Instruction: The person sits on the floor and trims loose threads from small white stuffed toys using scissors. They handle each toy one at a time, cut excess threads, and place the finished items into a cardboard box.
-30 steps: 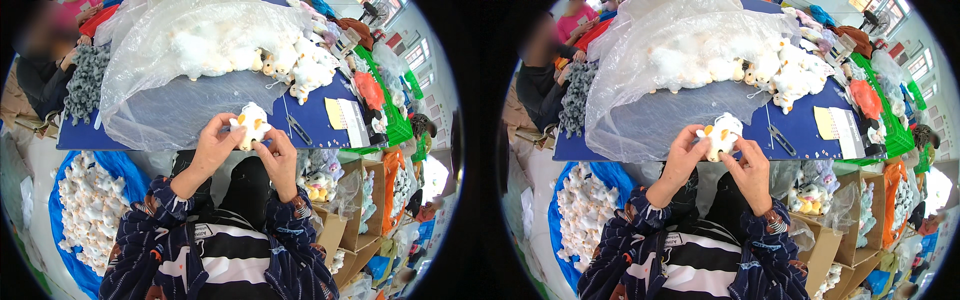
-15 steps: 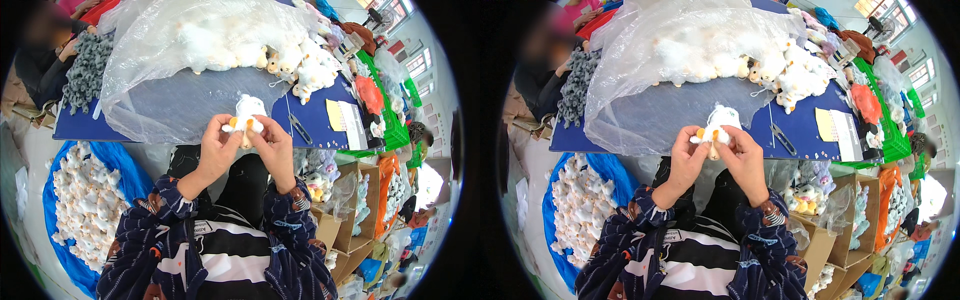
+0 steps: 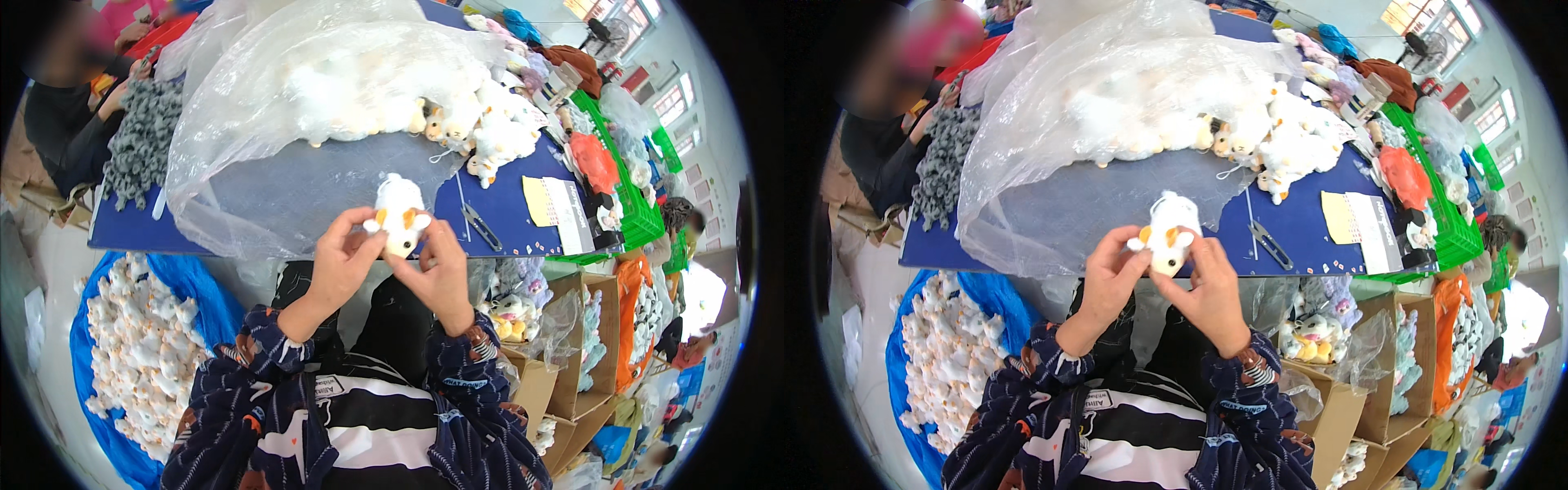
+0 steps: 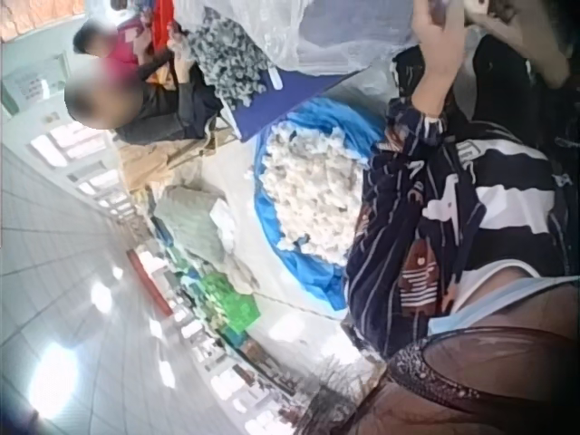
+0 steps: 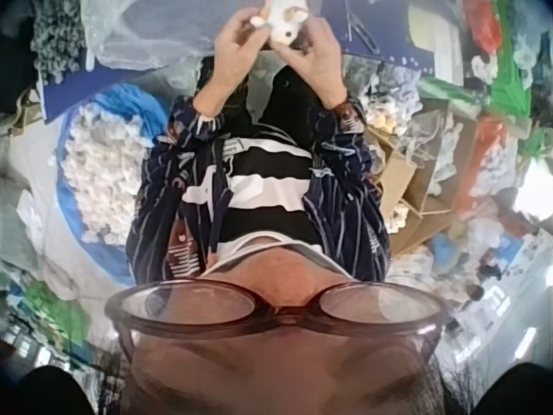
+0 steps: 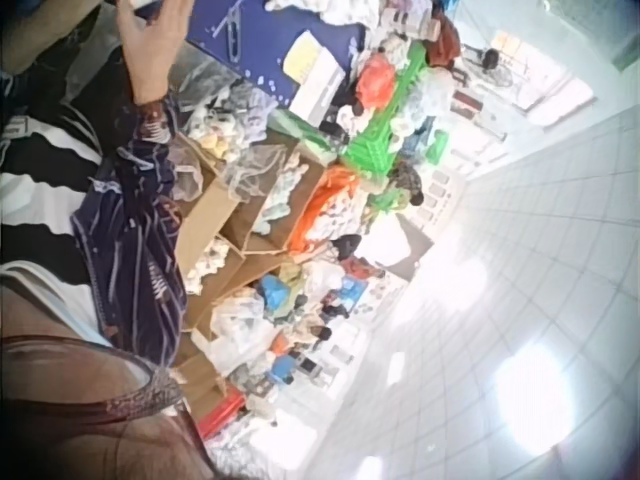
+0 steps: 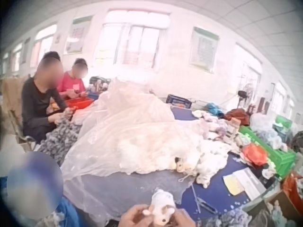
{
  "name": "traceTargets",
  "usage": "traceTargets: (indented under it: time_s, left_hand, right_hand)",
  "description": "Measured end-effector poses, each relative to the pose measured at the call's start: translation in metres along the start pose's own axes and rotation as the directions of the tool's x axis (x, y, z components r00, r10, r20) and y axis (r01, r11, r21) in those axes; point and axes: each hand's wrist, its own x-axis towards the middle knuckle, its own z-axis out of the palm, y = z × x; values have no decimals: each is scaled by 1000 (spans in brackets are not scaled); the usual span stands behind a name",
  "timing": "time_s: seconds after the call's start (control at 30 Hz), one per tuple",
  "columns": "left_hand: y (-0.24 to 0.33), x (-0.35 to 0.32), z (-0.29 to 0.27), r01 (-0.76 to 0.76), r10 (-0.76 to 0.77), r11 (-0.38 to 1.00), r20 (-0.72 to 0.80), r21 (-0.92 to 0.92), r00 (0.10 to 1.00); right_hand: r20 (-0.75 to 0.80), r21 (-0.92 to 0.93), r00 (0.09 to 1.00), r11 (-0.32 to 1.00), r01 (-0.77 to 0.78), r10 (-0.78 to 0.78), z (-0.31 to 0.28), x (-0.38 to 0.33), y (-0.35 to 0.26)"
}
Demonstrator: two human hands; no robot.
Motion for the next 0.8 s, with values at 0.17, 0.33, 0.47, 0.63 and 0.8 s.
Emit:
traceTargets:
  time_s: [0.17,0.33,0.47,0.63,0.8]
  left_hand:
    - [3,1,-5,-103,103,995,-4,4,995]
    - [20,2,-43,-64,68,991,-34,115,997]
    - [67,-22,-157,-185,236,931,132,-316,963]
    - [155,-56,-211,-76,703,33,-31,-997,710]
    - [138,-47,-166,-73,621,372,189,-926,761]
  right_hand:
    - [-73,48,984,985,167,-163,13,1,11]
    - [80,211,990,973,94,-113,-14,13,7]
    - [-364,-55,931,998,-24,3,-56,57,44]
    - [-361,157,893,961,-227,270,-83,101,112]
    - [-253,567,836,775,-280,487,-75,114,115]
